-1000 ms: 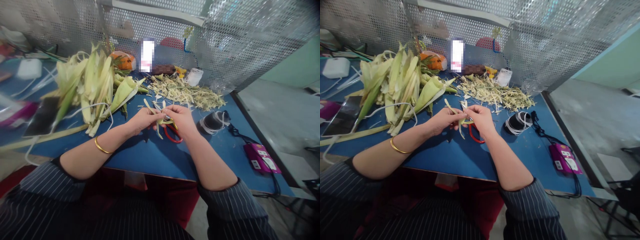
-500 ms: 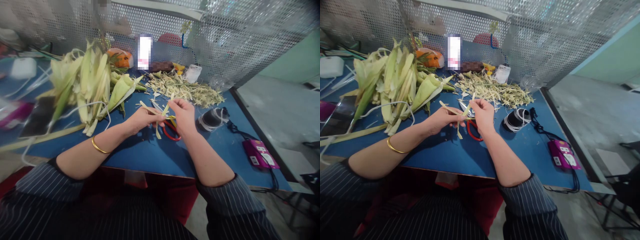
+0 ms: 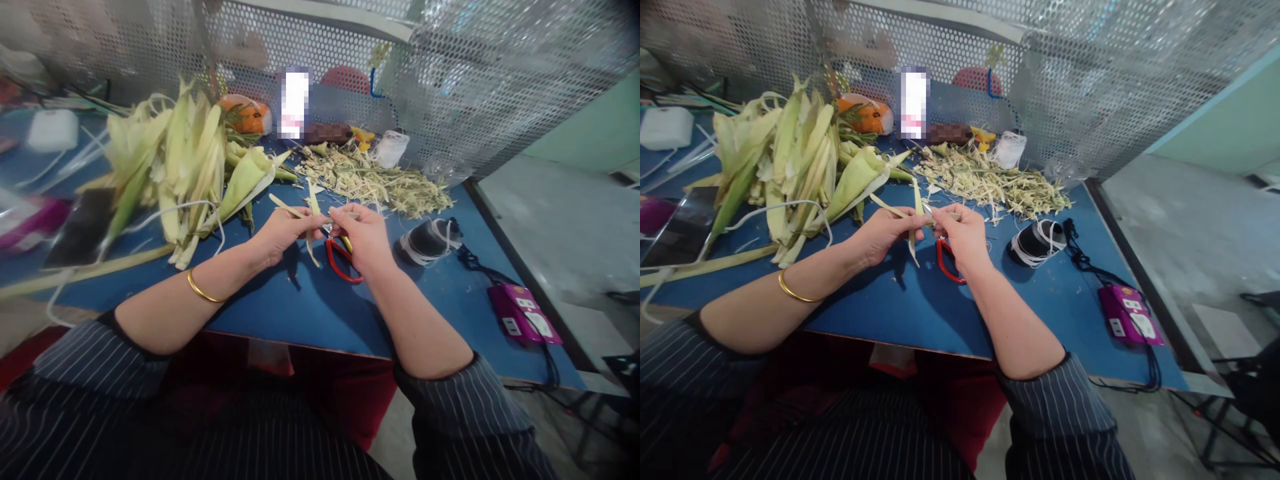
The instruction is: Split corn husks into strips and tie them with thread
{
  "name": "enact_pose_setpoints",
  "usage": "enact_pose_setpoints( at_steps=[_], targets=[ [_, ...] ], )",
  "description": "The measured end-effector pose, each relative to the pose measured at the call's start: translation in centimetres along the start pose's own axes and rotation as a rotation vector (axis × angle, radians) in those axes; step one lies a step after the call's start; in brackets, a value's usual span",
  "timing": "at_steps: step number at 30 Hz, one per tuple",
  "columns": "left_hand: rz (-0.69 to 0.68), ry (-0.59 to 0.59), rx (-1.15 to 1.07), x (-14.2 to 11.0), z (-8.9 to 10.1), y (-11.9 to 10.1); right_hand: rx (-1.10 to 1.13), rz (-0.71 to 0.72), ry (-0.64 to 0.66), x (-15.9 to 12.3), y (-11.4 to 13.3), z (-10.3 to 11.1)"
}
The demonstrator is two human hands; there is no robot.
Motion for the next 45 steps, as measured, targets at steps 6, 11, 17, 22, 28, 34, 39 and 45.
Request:
enact_pose_setpoints(
  at_steps=[6,11,17,22,28,34,39,45],
  targets=[
    [-0.009,-0.026,0.066,0.3,0.5,-0.1,-0.108,0.106,-0.124,0.4,0.7,0.8],
    [0.019,-0.008,0.058,0.3,0.5,-0.2,-0.141,0.142,-0.151,0.4,1.0,1.0],
    [0.121,0.034,-0.096,0.7,0.8,0.4,-0.231,0.184,-0.125,0.9,1.3,1.6],
    [0.091,0.009,-0.109,0.8,0.8,0.2,-0.425,0.26,-0.134,0.8,1.9,1.8],
    [-0.021,0.032,0.044,0.5,0.3,0.3,-0.494,0.292,-0.178,0.9,1.5,2.0],
    [0.001,0.046,0.193,0.1,0.1,0.3,-0.679,0.703,-0.086,-0.4,3.6,0.7],
    [0.028,0.158,0.331,-0.6,-1.2,0.9,-0.764,0.682,0.206,-1.4,3.0,-1.2],
    [0.021,0.258,0.331,-1.0,-1.8,1.4,-0.614,0.533,0.141,-1.2,2.9,-0.8]
  ],
)
Point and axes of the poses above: each hand's wrist, its own x-axis towards the middle knuckle, its own z-axis out of the back of the hand, y = z × x, the point moved 5 cm from there along x, towards the middle knuckle, and after that the axes turned 6 degrees about -y, right-handed, at the moved point
